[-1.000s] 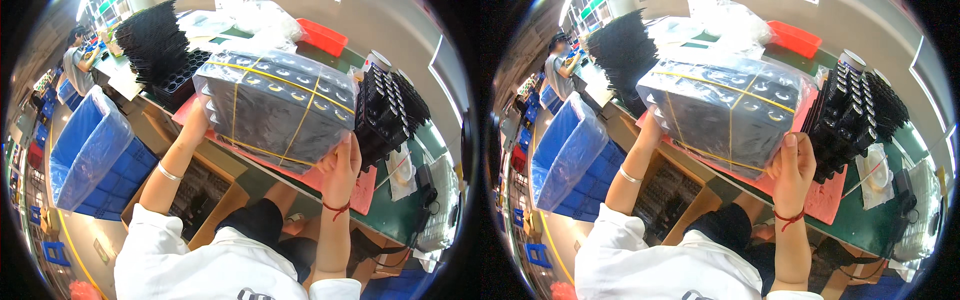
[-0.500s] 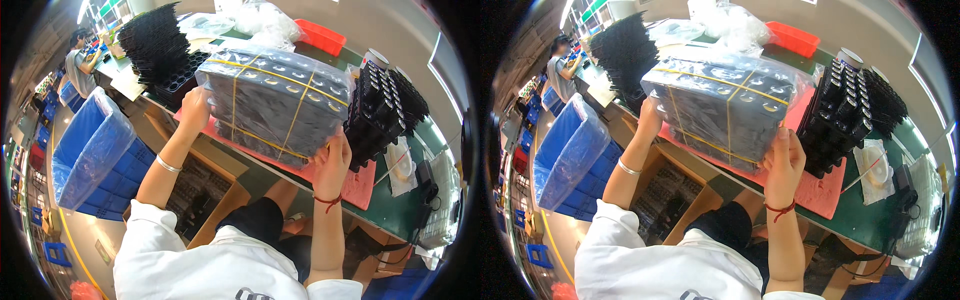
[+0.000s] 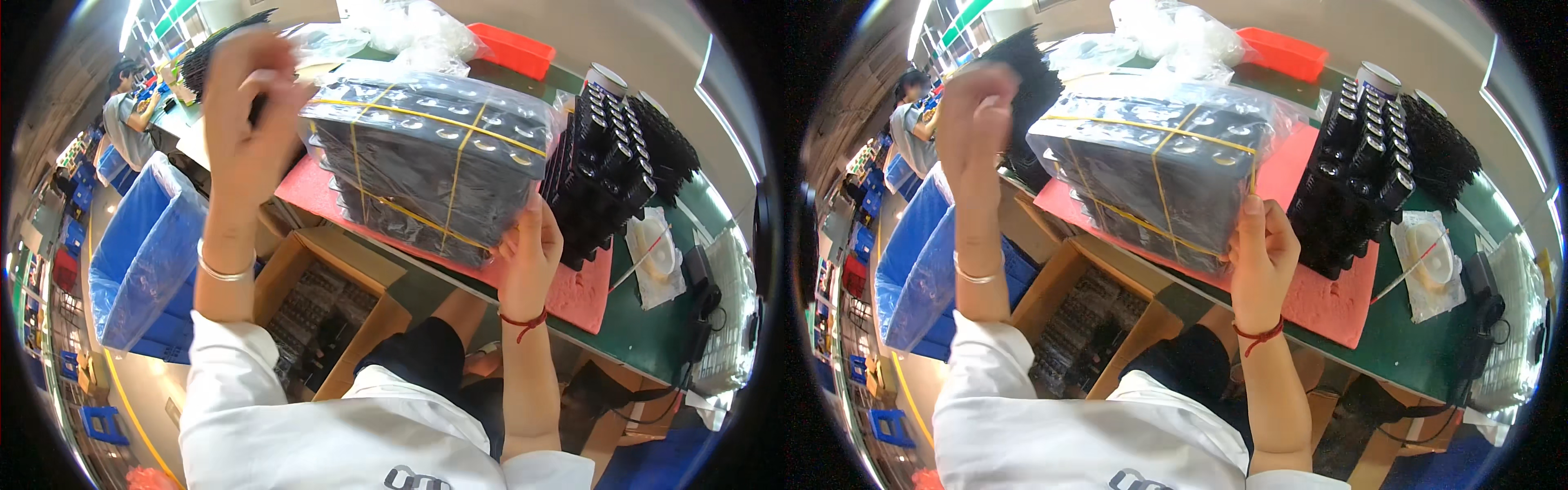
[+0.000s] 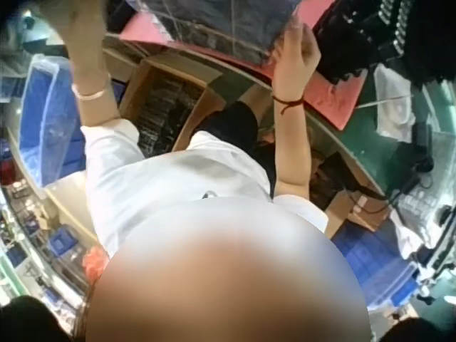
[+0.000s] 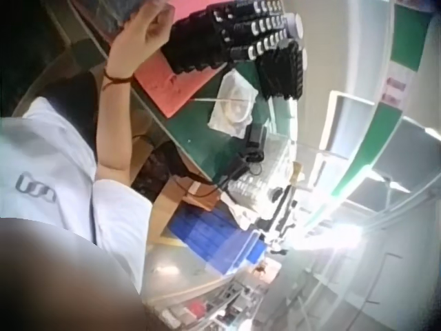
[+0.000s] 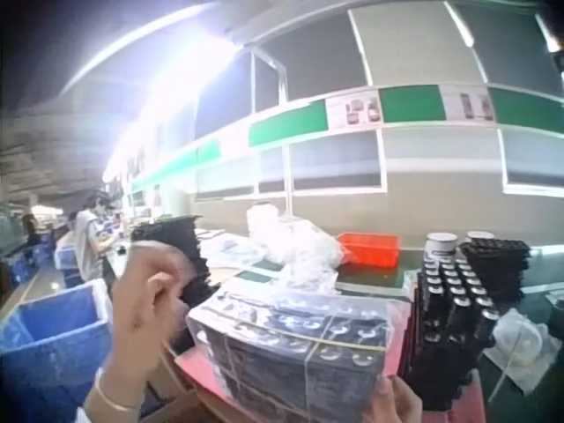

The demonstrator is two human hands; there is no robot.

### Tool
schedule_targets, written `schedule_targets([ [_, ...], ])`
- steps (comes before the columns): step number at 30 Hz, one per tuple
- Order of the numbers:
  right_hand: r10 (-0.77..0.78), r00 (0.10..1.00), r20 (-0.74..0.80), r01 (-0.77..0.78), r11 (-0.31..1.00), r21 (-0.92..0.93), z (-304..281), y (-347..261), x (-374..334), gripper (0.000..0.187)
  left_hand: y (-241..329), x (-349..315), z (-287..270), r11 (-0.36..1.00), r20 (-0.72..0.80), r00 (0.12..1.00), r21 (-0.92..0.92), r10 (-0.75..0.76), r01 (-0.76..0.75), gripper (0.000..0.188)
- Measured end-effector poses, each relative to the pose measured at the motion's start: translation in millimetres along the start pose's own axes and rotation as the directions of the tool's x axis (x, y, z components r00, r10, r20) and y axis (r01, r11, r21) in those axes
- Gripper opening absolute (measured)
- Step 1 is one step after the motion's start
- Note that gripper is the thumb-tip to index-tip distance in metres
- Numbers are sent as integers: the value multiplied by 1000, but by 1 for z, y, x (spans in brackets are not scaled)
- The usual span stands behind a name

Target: Packaging stacks of component trays into plastic bags and securing them with rubber bands.

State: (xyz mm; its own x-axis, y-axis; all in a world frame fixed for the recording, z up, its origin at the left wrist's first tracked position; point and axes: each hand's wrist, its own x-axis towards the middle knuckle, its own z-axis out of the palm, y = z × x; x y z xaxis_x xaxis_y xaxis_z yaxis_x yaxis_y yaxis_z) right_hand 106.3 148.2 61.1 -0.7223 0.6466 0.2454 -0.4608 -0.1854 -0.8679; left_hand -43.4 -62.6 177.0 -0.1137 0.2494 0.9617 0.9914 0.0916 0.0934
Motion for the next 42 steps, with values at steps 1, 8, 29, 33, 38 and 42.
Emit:
schedule_targets([
  [1,-9,1000,26,9,1000,1,2,-1,0,36,16,22,6,951,208,947,141,243,-275,35],
  [8,-46,999,5,46,999,18,-4,2,-2,21,23,64,112,978,848,487,-181,208,-101,80],
  [29,-217,976,-7,197,903,-382,-14,8,-17,17,19,64,91,955,833,497,-296,243,30,61],
  [33,-224,975,14,163,667,-727,-12,-2,-23,27,17,63,78,953,815,521,-303,253,10,63],
  [38,185,980,72,-45,560,-827,-20,-15,-17,36,7,64,68,943,778,573,-331,259,23,68],
  [42,263,945,196,-106,811,-576,-17,-13,-22,20,4,64,59,939,773,594,-334,221,85,71],
])
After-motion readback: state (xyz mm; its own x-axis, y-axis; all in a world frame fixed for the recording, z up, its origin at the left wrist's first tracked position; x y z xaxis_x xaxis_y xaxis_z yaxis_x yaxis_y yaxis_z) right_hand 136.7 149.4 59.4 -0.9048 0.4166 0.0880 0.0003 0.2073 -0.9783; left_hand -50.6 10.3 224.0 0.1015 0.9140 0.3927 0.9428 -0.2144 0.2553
